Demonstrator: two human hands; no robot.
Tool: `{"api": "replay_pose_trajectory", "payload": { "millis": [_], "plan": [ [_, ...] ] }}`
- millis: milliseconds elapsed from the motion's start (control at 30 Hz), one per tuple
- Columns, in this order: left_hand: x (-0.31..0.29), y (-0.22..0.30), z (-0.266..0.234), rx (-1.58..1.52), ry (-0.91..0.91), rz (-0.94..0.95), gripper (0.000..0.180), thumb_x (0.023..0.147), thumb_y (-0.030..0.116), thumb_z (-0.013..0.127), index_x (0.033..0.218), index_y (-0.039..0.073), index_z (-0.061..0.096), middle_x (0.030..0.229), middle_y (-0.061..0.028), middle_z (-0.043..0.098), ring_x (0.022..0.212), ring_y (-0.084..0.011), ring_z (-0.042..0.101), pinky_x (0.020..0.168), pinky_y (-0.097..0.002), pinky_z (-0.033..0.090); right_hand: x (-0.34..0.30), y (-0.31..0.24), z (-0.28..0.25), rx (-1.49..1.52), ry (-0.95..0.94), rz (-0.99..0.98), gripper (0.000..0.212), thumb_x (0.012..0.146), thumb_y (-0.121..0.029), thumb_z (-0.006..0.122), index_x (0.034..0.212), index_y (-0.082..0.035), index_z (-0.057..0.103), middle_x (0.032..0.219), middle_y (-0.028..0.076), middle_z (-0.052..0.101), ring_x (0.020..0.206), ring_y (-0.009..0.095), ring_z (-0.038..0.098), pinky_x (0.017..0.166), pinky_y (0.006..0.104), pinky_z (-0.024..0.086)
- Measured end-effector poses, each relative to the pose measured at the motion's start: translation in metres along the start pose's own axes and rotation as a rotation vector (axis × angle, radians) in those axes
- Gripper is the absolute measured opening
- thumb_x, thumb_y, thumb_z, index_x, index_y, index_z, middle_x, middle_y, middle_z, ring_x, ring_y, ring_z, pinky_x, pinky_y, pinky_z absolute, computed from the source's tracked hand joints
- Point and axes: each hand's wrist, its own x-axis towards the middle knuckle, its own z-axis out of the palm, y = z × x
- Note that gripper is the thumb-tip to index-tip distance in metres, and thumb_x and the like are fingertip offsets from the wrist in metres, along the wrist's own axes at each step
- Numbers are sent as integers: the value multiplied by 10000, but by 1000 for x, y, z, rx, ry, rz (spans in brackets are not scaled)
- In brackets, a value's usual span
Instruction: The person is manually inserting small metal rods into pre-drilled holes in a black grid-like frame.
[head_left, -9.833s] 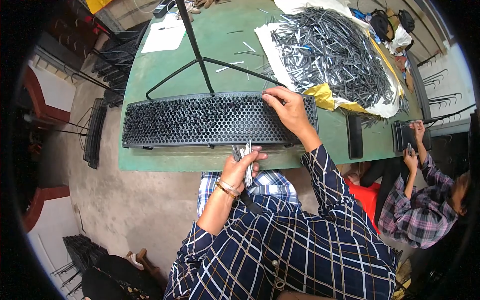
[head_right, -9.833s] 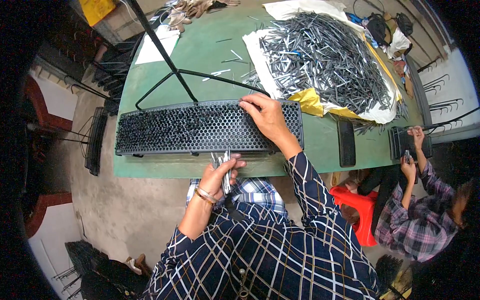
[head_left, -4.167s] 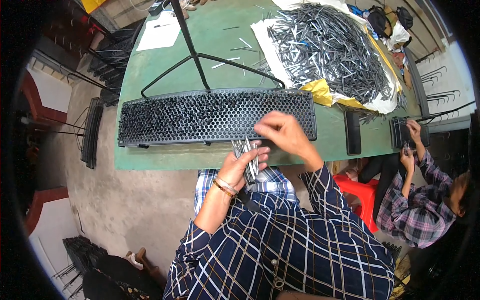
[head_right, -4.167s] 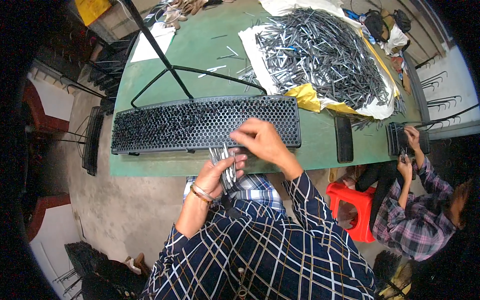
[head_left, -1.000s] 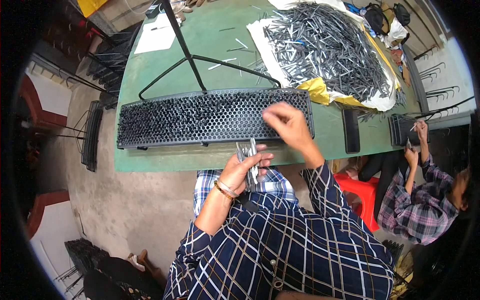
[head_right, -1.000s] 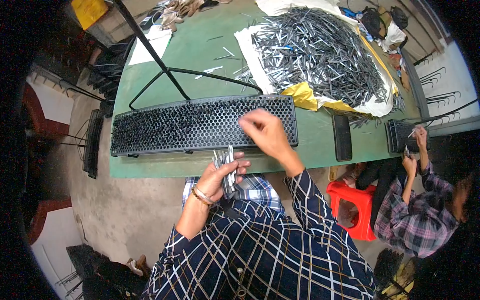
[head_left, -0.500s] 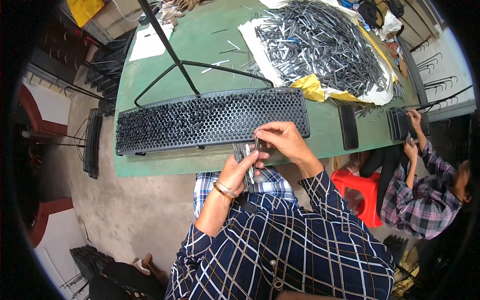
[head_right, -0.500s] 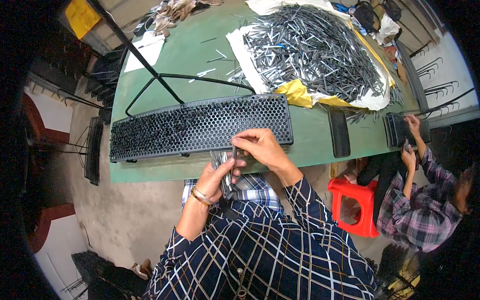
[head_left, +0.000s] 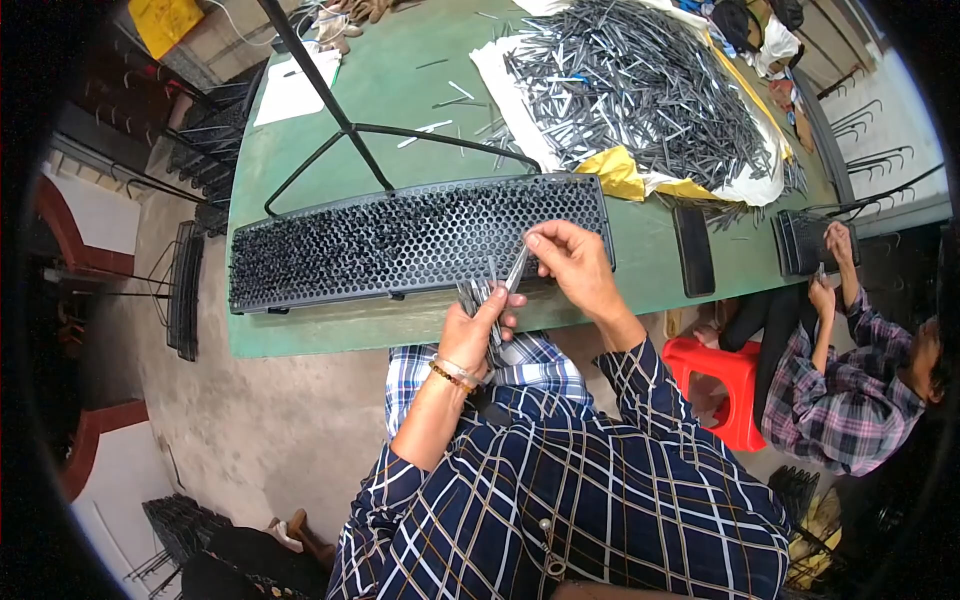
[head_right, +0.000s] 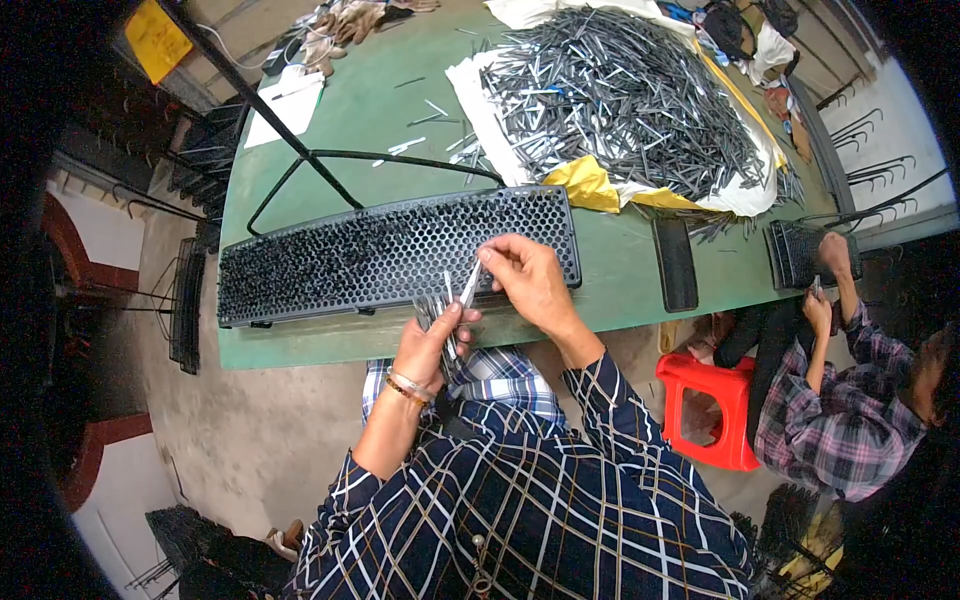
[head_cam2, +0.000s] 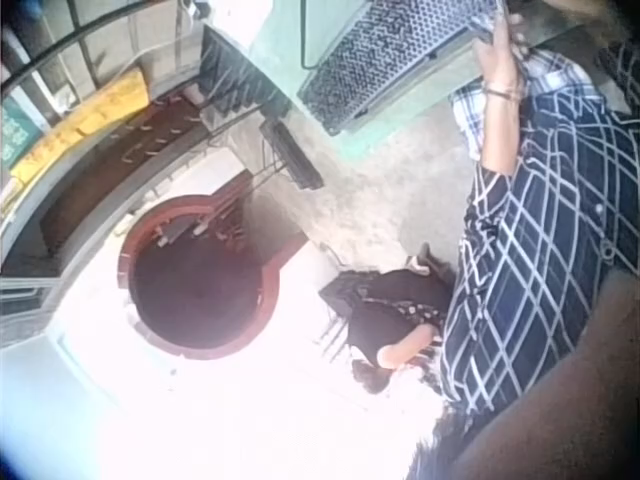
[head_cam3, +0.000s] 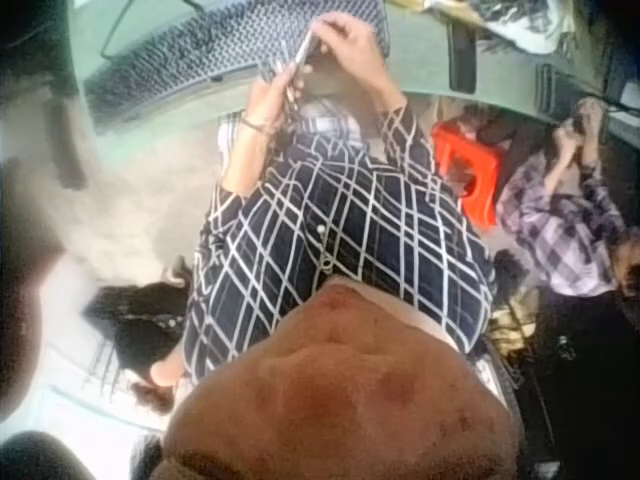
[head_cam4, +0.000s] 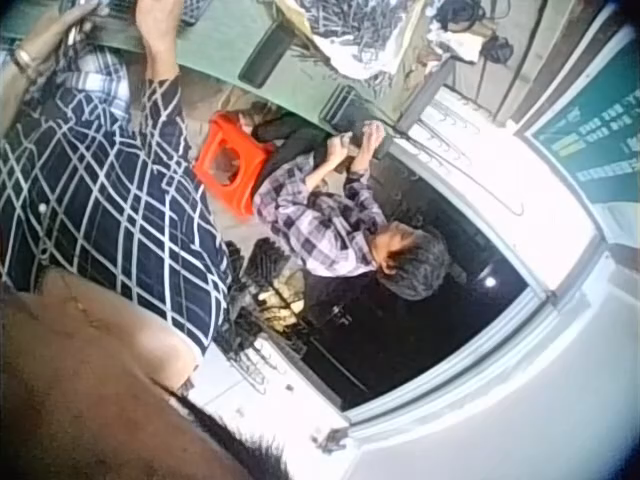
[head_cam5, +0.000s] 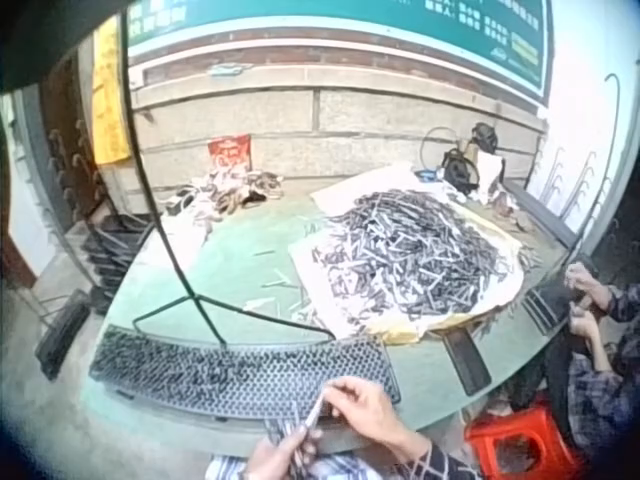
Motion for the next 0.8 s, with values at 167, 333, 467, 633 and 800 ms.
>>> {"api": "replay_pose_trajectory", "payload": {
  "millis": [167,333,467,633,800],
  "plan": [
    [1,3,4,16,10,16,171,921,170,565,1003,21,583,873,-110,673,636,-92,564,509,-217,450,14,-6,-14,-2,53,-102,175,921,-161,575,971,4,605,768,-4,602,595,41,506,542,183,422],
    [-1,1,5,5,-14,-15,173,917,161,569,1012,17,589,874,-109,674,635,-95,565,507,-217,449,41,-13,-30,-157,183,-320,165,929,-135,546,978,14,595,831,12,624,615,47,515,566,190,435],
    [-2,0,5,-23,-9,-57,171,916,162,573,1010,20,589,876,-107,674,632,-94,562,505,-215,444,55,-5,-36,-256,196,-376,142,923,-106,542,974,14,597,821,21,619,640,64,545,595,205,453],
    [1,-4,0,-46,-12,-56,180,912,168,581,1024,26,582,876,-102,673,634,-89,554,501,-212,439,63,6,-39,-402,113,-509,142,900,-112,548,938,17,594,810,100,620,655,166,633,605,275,476],
    [0,-4,0,-46,-7,-68,173,911,157,580,1023,25,580,870,-99,671,634,-89,552,495,-211,438,60,2,-36,-454,106,-560,131,900,-106,547,938,8,599,829,109,621,687,196,638,641,288,479]
  ]
}}
